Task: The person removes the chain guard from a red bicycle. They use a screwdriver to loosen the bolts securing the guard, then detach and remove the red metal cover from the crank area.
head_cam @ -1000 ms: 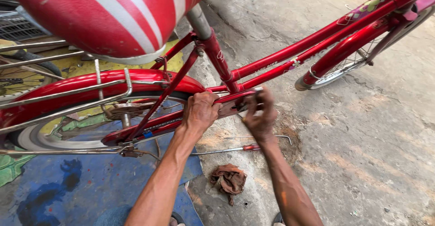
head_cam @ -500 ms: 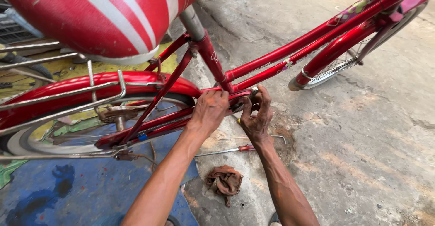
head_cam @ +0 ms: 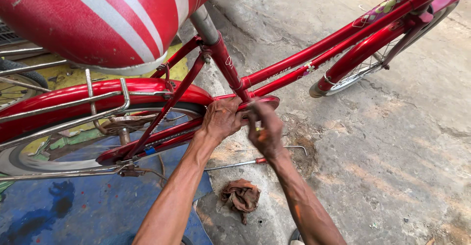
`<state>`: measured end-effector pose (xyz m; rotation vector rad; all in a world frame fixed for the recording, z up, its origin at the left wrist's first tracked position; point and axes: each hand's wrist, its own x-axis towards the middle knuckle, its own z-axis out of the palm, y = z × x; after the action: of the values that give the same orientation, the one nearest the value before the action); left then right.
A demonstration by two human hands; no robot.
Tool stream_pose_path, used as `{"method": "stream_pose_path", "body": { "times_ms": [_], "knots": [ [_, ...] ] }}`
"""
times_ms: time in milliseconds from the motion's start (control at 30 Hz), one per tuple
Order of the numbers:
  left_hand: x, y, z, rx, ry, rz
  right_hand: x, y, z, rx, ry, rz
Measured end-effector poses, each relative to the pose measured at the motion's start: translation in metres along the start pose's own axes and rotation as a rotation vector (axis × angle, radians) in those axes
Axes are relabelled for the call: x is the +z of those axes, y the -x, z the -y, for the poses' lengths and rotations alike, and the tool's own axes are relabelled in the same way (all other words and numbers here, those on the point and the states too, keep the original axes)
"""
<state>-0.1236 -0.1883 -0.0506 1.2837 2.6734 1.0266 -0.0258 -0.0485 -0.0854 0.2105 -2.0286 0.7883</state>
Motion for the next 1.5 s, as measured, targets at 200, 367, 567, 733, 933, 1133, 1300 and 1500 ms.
{"method": "stream_pose_path", "body": {
  "times_ms": [200, 367, 567, 733, 933, 1133, 1300, 1500],
  "knots": [
    [0.001, 0.0, -0.001, 0.01, -0.068, 0.002, -0.009, 0.004, -0.021, 0.16, 0.025, -0.155],
    [0.003, 0.0, 0.001, -0.073, -0.085, 0.079, -0.009, -0.001, -0.012, 0.025, 0.044, -0.136],
    [-0.001, 0.002, 0.0, 0.021, -0.021, -0.027, 0.001, 0.001, -0.002, -0.033, 0.013, -0.048],
    [-0.011, 0.009, -0.004, 0.083, -0.006, -0.033, -0.016, 0.007, -0.028, 0.268, 0.124, -0.234],
    [-0.021, 0.012, -0.015, 0.141, -0.157, 0.126, -0.018, 0.01, -0.031, 0.402, 0.071, -0.185],
    [-0.004, 0.035, -0.011, 0.204, -0.295, -0.065, -0.027, 0.009, -0.027, 0.49, 0.058, -0.236],
    [0.008, 0.053, -0.003, 0.232, -0.269, -0.195, -0.023, 0.013, -0.031, 0.46, 0.037, -0.238],
    [0.001, 0.049, -0.003, 0.202, -0.18, -0.141, -0.011, 0.004, -0.019, 0.098, 0.001, -0.086]
  ]
}}
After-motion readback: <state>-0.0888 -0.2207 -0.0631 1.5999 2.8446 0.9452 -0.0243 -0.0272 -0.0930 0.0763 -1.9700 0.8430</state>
